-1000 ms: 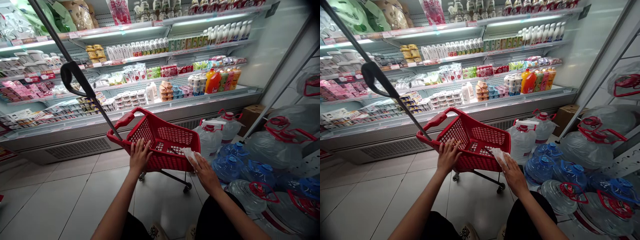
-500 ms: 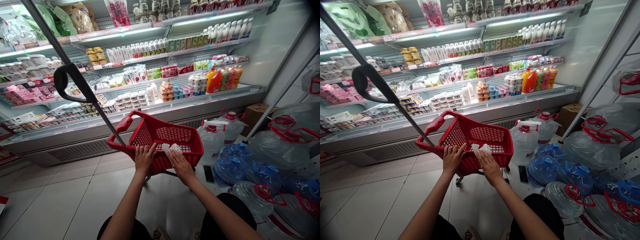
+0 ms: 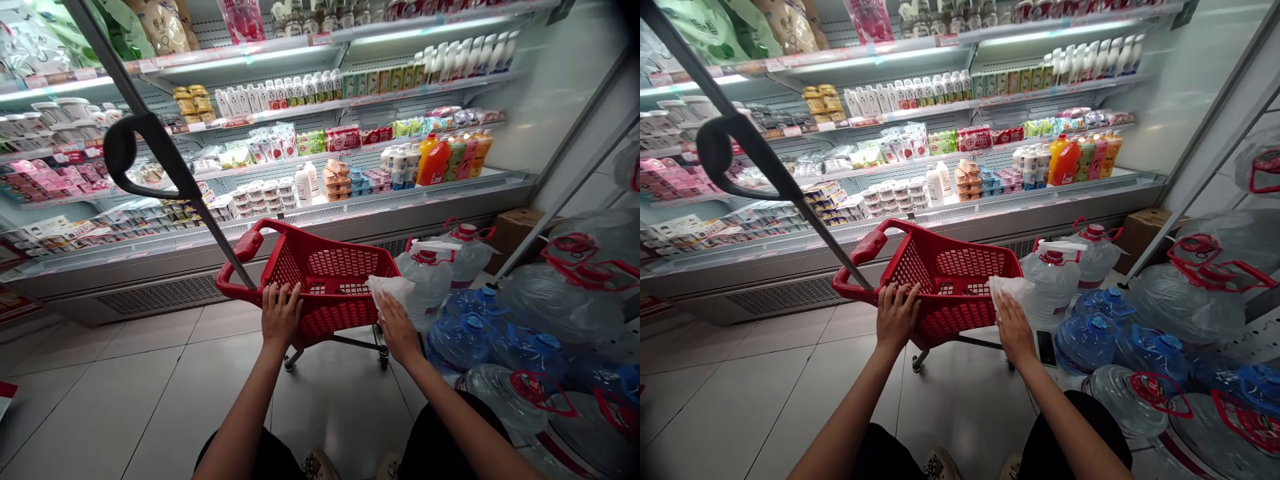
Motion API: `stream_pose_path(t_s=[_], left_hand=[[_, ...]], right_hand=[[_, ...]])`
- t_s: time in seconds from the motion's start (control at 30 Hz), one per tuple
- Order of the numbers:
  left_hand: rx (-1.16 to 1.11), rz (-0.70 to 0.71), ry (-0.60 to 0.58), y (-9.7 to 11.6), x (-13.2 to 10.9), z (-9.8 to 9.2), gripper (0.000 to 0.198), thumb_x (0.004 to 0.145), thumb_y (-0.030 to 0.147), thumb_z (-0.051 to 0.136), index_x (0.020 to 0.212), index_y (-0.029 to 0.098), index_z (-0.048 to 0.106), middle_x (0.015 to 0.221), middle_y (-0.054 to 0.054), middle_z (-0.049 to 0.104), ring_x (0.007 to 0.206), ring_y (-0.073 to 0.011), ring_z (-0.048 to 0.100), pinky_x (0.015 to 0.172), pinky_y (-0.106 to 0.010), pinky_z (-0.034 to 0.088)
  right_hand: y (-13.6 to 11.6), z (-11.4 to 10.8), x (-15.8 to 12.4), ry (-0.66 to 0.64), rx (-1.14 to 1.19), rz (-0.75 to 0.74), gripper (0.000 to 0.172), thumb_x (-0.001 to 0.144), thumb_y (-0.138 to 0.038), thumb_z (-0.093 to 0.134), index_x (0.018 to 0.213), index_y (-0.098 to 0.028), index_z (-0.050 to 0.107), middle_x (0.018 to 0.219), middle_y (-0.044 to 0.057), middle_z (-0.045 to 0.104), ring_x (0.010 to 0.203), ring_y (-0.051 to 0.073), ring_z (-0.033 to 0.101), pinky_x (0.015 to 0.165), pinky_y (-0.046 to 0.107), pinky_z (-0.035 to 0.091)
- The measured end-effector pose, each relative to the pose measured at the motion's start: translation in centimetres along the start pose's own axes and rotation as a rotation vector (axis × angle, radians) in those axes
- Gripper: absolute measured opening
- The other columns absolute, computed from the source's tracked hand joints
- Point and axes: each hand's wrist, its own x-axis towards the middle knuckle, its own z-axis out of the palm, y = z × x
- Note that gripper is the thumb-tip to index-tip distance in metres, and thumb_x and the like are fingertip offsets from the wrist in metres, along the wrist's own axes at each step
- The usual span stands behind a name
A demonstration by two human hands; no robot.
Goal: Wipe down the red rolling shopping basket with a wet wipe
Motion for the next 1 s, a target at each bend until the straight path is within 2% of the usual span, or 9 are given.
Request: stream_pose_path(t_s=[0.13,0.27,0.33,0.43,0.6,0.67,0.77,0.9,1.0], left_hand=[[0.013,0.003,-0.012,1.8,-0.3,-0.1,0.060,0.101,0.026,0.049,0.160,0.027,0.041,0.146,-0.010,0.061,0.143,-0.0372,0.046,0.125,-0.059,0.029],[0.008,0.032,-0.010,2.7,-0.8,-0.9,0.074,0.100,0.014,0.039,0.168,0.021,0.011,0.160,-0.011,0.049,0.147,-0.0308,0.046,0.126,-0.052,0.030],[-0.003,0.104,-0.016,2.4,-1.2,-1.9,0.076,0.099,0.010,0.035,0.168,0.019,0.003,0.165,-0.009,0.042,0.150,-0.0249,0.043,0.127,-0.046,0.030],[0.020,0.213,-0.013,0.8,-2.0,-3.8,0.077,0.097,0.007,0.036,0.168,0.021,0.010,0.167,-0.005,0.037,0.153,-0.0201,0.037,0.131,-0.042,0.023],[0.061,0.153,0.052,-0.7,-2.8,-5.2,0.073,0.095,0.013,0.050,0.163,0.026,0.030,0.161,-0.006,0.046,0.153,-0.0265,0.038,0.130,-0.058,-0.007],[0.020,0.148,0.045,-0.1,-2.6,-4.9,0.073,0.091,0.013,0.053,0.161,0.024,0.035,0.159,-0.007,0.049,0.150,-0.0263,0.043,0.131,-0.056,-0.006],[-0.038,0.075,0.042,1.0,-2.3,-4.4,0.072,0.088,0.012,0.052,0.158,0.020,0.037,0.161,-0.011,0.046,0.147,-0.0245,0.048,0.132,-0.051,0.000],[-0.015,0.071,0.080,1.2,-2.4,-4.5,0.064,0.093,0.009,0.048,0.155,0.010,0.032,0.167,-0.025,0.027,0.156,-0.0272,0.031,0.127,-0.052,0.020],[0.047,0.123,0.094,0.8,-2.5,-4.8,0.060,0.094,0.008,0.048,0.152,0.008,0.034,0.168,-0.029,0.020,0.159,-0.0301,0.021,0.125,-0.054,0.025]], right_hand=[[-8.1,2.7,3.4,-0.016,0.123,-0.160,0.072,0.103,-0.012,0.031,0.168,-0.023,0.005,0.168,0.006,0.034,0.155,0.023,0.033,0.127,0.048,0.030],[-14.8,3.8,5.5,-0.038,0.250,-0.269,0.072,0.102,-0.013,0.034,0.168,-0.019,0.007,0.168,0.008,0.033,0.157,0.023,0.028,0.127,0.047,0.031],[-15.1,3.6,5.7,-0.051,0.265,-0.300,0.070,0.102,-0.013,0.034,0.168,-0.019,0.010,0.167,0.008,0.035,0.157,0.022,0.029,0.127,0.047,0.031],[-11.8,2.6,4.8,-0.093,0.208,-0.283,0.068,0.103,-0.012,0.033,0.168,-0.024,0.016,0.165,0.006,0.041,0.154,0.021,0.035,0.128,0.049,0.028],[-6.0,1.0,3.8,-0.100,0.146,-0.092,0.060,0.105,-0.017,0.031,0.165,-0.025,0.030,0.162,0.006,0.046,0.152,0.023,0.039,0.126,0.051,0.028],[-7.1,0.8,4.5,-0.101,0.196,-0.093,0.058,0.106,-0.017,0.031,0.163,-0.025,0.034,0.159,0.006,0.050,0.151,0.023,0.041,0.126,0.053,0.028],[-12.2,1.1,6.2,-0.127,0.316,-0.215,0.058,0.105,-0.016,0.031,0.162,-0.024,0.036,0.158,0.006,0.051,0.150,0.022,0.041,0.127,0.054,0.028],[-19.2,1.9,8.0,-0.119,0.448,-0.326,0.064,0.101,-0.015,0.036,0.164,-0.015,0.028,0.161,0.012,0.045,0.153,0.023,0.037,0.126,0.051,0.034],[-20.2,2.1,8.1,-0.086,0.429,-0.351,0.066,0.100,-0.013,0.038,0.165,-0.013,0.025,0.161,0.014,0.046,0.153,0.025,0.037,0.125,0.052,0.036]])
